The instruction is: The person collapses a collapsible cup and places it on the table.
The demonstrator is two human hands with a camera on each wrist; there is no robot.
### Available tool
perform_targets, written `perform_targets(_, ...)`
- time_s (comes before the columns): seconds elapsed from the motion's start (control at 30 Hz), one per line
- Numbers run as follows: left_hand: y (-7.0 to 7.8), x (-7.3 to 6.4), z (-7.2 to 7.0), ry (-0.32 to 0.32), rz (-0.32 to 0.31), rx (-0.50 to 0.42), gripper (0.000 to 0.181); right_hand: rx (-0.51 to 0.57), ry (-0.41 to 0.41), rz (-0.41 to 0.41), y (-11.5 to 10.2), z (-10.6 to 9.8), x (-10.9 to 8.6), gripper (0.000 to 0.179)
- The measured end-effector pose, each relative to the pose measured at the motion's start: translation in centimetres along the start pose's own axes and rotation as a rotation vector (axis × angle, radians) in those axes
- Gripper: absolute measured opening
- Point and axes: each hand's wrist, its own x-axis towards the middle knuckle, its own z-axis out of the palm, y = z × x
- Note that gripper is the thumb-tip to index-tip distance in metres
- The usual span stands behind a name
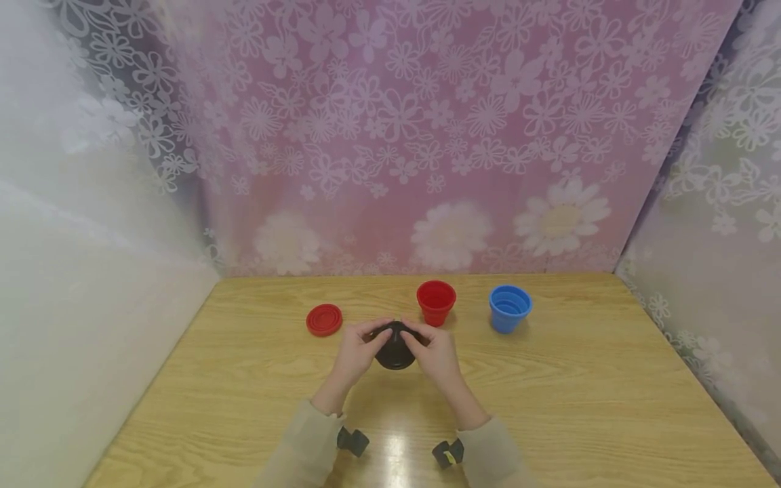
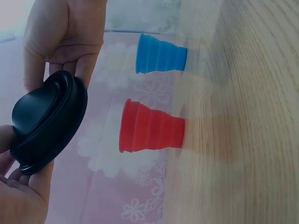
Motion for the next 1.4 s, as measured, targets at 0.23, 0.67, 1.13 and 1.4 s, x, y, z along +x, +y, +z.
perform_targets(0.23,-1.3,0.2,0.4,0.031,0.052,0.105,0.017,-0.133,0.03,-0.063,0.3,0.3,-0.1,0.022)
perform_targets(0.67,-3.5,0.7,0.5,0.073,0.154,0.202,0.016,-0.266,0.07,-0.233,3.1,0.6,0.4,0.021)
perform_targets(1.13,-3.3,0.6,0.5,0.071,0.153,0.253,0.019,-0.326,0.077,-0.269,3.1,0.6,0.4,0.02)
perform_targets(1.4,-3.6,0.7,0.4,0.057,0.103,0.16,0.021,-0.266,0.068,-0.203,2.9,0.3,0.5,0.019)
